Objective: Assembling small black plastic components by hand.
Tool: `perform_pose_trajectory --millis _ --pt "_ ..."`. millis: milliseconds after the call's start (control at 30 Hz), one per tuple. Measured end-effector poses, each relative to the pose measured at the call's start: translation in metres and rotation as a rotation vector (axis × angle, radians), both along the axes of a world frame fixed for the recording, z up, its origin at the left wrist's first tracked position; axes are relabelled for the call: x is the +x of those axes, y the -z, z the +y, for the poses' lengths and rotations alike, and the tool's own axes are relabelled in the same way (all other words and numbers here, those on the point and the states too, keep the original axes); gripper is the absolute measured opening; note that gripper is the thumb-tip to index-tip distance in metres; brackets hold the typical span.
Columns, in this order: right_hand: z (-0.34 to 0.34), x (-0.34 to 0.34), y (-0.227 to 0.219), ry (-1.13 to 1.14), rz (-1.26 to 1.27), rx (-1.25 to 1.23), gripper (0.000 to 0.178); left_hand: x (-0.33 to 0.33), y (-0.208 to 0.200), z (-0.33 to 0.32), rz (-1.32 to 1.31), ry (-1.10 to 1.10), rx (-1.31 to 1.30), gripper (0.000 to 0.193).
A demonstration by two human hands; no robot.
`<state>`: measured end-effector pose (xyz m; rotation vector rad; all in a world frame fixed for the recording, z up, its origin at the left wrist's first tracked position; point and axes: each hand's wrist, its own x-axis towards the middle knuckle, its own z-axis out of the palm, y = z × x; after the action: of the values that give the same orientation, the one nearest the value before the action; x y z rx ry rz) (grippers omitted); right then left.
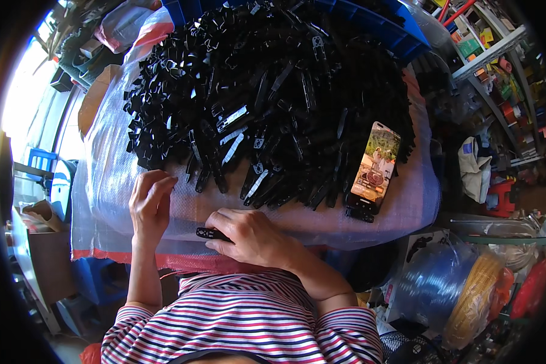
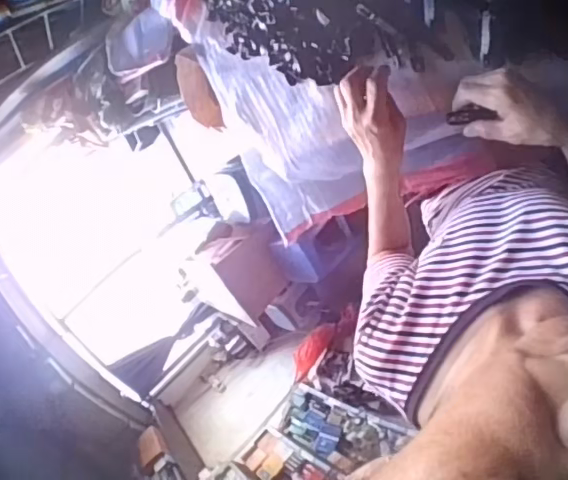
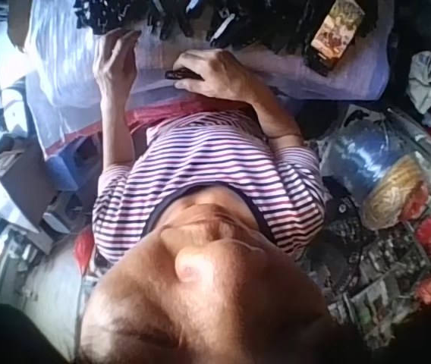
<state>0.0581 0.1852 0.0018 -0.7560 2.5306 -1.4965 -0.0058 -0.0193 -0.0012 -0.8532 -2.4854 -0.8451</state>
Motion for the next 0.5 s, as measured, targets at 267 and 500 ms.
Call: perform_pose_trajectory --millis 267,500 --pt "-0.004 0.003 -0.005 0.118 0.066 -0.232 0.027 0.007 -0.001 0.004 -0.368 0.04 0.573 0.016" --pt "-0.015 -0.01 -0.008 0.314 0.301 -0.34 0.039 0.024 -0.003 0.034 -0.803 0.347 1.007 0.012"
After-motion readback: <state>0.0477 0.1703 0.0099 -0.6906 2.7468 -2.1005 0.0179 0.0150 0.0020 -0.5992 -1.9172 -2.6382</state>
